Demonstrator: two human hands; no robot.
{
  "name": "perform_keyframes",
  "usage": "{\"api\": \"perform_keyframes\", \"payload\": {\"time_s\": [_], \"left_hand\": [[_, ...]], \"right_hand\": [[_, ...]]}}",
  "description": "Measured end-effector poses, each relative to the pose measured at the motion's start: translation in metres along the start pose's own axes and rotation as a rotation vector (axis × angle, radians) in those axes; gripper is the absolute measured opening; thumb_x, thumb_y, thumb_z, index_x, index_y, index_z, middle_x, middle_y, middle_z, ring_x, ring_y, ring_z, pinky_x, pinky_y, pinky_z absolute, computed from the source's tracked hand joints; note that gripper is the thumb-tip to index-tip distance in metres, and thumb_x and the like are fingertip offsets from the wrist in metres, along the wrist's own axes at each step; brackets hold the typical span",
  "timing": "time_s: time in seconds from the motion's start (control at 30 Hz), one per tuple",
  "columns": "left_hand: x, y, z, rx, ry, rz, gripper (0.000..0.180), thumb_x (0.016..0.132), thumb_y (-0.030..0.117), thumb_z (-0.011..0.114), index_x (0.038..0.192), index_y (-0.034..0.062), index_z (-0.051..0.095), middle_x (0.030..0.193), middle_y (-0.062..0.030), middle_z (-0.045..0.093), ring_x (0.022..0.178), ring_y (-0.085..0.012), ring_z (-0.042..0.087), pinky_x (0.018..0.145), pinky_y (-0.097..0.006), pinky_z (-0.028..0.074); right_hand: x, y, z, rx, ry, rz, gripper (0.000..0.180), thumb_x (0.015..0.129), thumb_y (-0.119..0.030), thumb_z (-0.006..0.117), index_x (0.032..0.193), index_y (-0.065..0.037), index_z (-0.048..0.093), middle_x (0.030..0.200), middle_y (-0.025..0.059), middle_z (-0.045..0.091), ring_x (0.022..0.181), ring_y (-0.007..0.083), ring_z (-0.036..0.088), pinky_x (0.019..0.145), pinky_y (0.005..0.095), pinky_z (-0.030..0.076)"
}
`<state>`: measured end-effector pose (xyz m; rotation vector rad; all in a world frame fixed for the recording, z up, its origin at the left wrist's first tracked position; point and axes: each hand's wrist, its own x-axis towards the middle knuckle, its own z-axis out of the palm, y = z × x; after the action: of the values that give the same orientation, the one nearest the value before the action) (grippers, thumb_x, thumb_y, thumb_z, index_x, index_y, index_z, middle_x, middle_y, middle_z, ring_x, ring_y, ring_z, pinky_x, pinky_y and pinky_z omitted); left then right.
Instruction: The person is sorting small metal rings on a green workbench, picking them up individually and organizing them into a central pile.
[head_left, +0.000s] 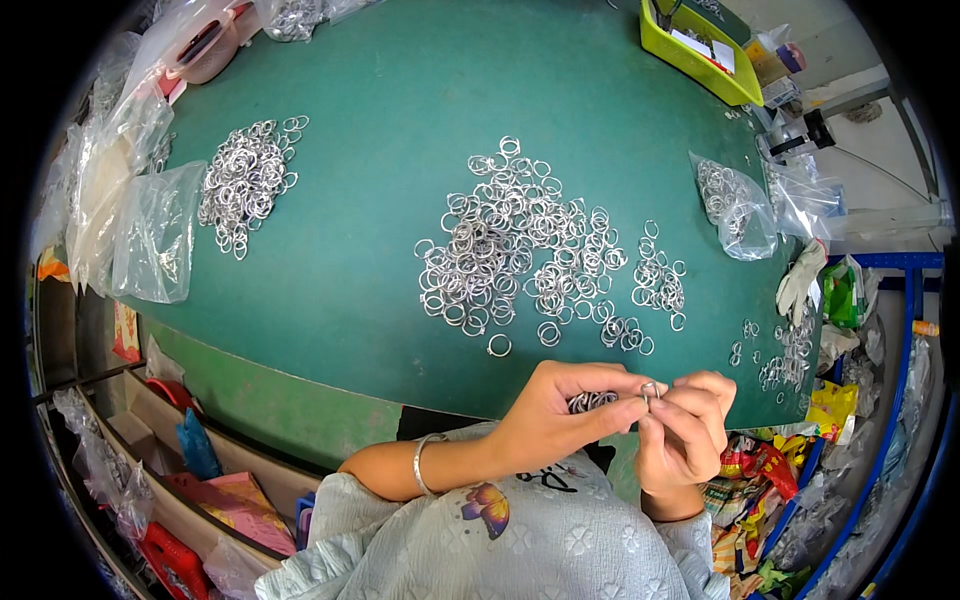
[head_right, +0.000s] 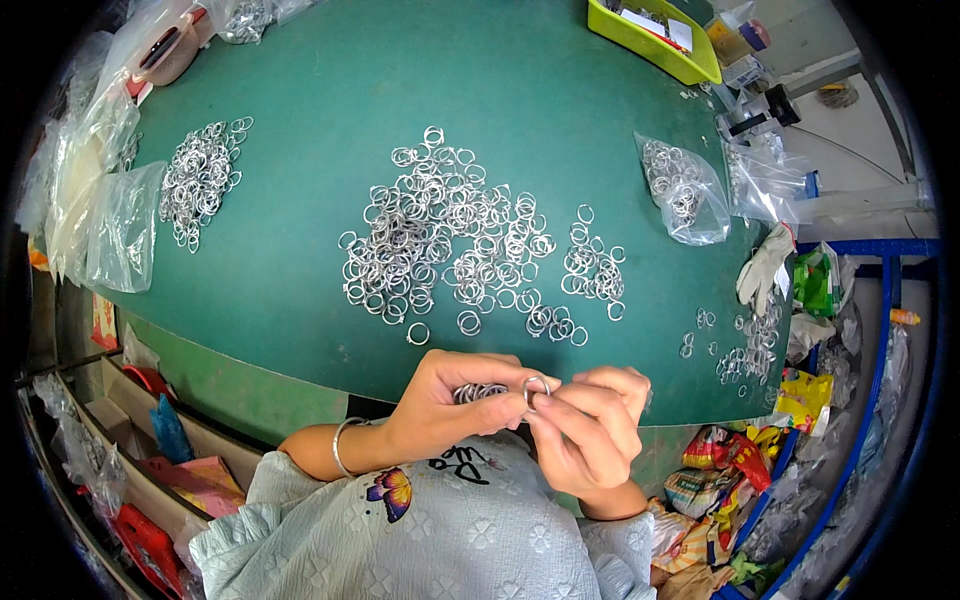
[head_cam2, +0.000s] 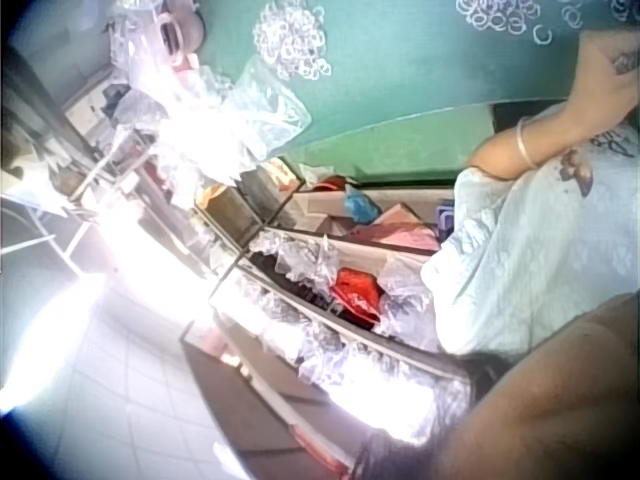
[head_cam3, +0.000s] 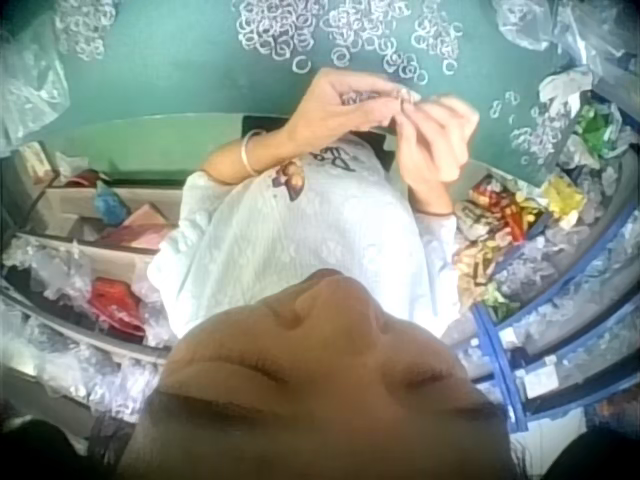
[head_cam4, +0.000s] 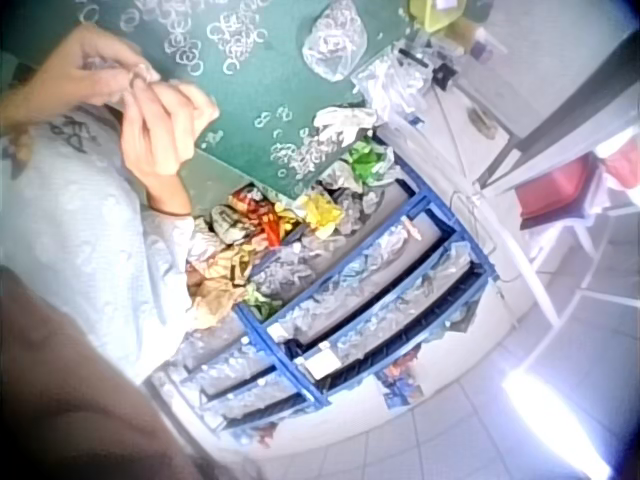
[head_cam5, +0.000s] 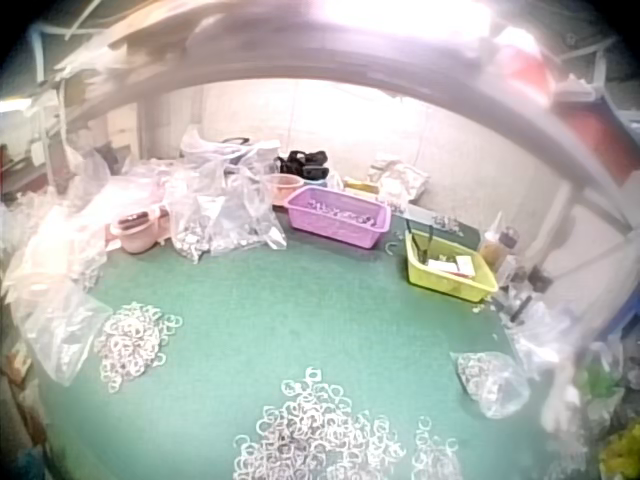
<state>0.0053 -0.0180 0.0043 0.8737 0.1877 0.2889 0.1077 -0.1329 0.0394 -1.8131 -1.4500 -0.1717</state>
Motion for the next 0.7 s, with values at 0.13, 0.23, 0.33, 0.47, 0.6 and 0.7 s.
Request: {"api": "perform_keyframes", "payload": {"time_s": [0.13, 0.23, 0.33, 0.47, 0.6, 0.7], "left_hand": [[0.000, -0.002, -0.001, 0.002, 0.001, 0.024, 0.022, 0.081, 0.007, 0.057, 0.101, -0.0032, 0.061, 0.076, -0.0032, 0.058, 0.065, -0.0042, 0.048, 0.056, -0.019, 0.039], [0.000, -0.002, 0.000, 0.019, 0.008, 0.058, 0.023, 0.080, 0.005, 0.058, 0.101, -0.0032, 0.061, 0.077, -0.0041, 0.059, 0.067, -0.0053, 0.049, 0.058, -0.019, 0.040], [0.001, -0.001, 0.000, 0.038, 0.003, 0.065, 0.023, 0.078, 0.004, 0.059, 0.101, -0.0032, 0.061, 0.077, -0.0045, 0.059, 0.070, -0.0063, 0.050, 0.061, -0.020, 0.041], [0.000, 0.005, 0.000, 0.051, -0.014, 0.043, 0.025, 0.076, 0.001, 0.061, 0.101, -0.0028, 0.061, 0.076, -0.0044, 0.059, 0.071, -0.0065, 0.051, 0.063, -0.021, 0.041], [0.001, 0.006, 0.001, 0.052, -0.023, 0.045, 0.026, 0.073, -0.002, 0.062, 0.100, -0.0014, 0.062, 0.075, -0.0037, 0.059, 0.070, -0.0063, 0.050, 0.063, -0.020, 0.041], [-0.001, 0.008, 0.001, 0.047, -0.030, 0.018, 0.026, 0.073, -0.002, 0.061, 0.099, -0.0002, 0.063, 0.073, -0.0024, 0.058, 0.067, -0.0058, 0.049, 0.061, -0.020, 0.040]], "right_hand": [[-0.001, 0.000, 0.000, 0.002, 0.001, -0.003, 0.027, 0.058, -0.001, 0.072, 0.083, -0.008, 0.063, 0.078, 0.0026, 0.059, 0.071, 0.0212, 0.049, 0.063, 0.0321, 0.037], [-0.002, 0.001, 0.000, 0.002, -0.001, -0.003, 0.026, 0.059, -0.001, 0.071, 0.083, -0.008, 0.063, 0.078, 0.0027, 0.059, 0.071, 0.0213, 0.049, 0.064, 0.0320, 0.038], [-0.001, 0.000, 0.000, 0.008, -0.004, -0.001, 0.025, 0.060, -0.001, 0.070, 0.083, -0.007, 0.063, 0.077, 0.0033, 0.059, 0.071, 0.0216, 0.049, 0.064, 0.0317, 0.038], [-0.001, 0.001, 0.000, 0.055, 0.020, 0.010, 0.021, 0.063, -0.003, 0.069, 0.082, -0.005, 0.062, 0.075, 0.0047, 0.060, 0.069, 0.0223, 0.049, 0.063, 0.0315, 0.039], [0.000, 0.001, -0.002, 0.076, 0.039, 0.001, 0.017, 0.066, -0.006, 0.068, 0.080, -0.004, 0.061, 0.073, 0.0056, 0.060, 0.068, 0.0224, 0.049, 0.062, 0.0315, 0.039], [0.001, 0.001, -0.002, 0.088, 0.049, -0.008, 0.015, 0.067, -0.007, 0.068, 0.079, -0.005, 0.060, 0.073, 0.0057, 0.060, 0.067, 0.0223, 0.048, 0.061, 0.0316, 0.039]]}}
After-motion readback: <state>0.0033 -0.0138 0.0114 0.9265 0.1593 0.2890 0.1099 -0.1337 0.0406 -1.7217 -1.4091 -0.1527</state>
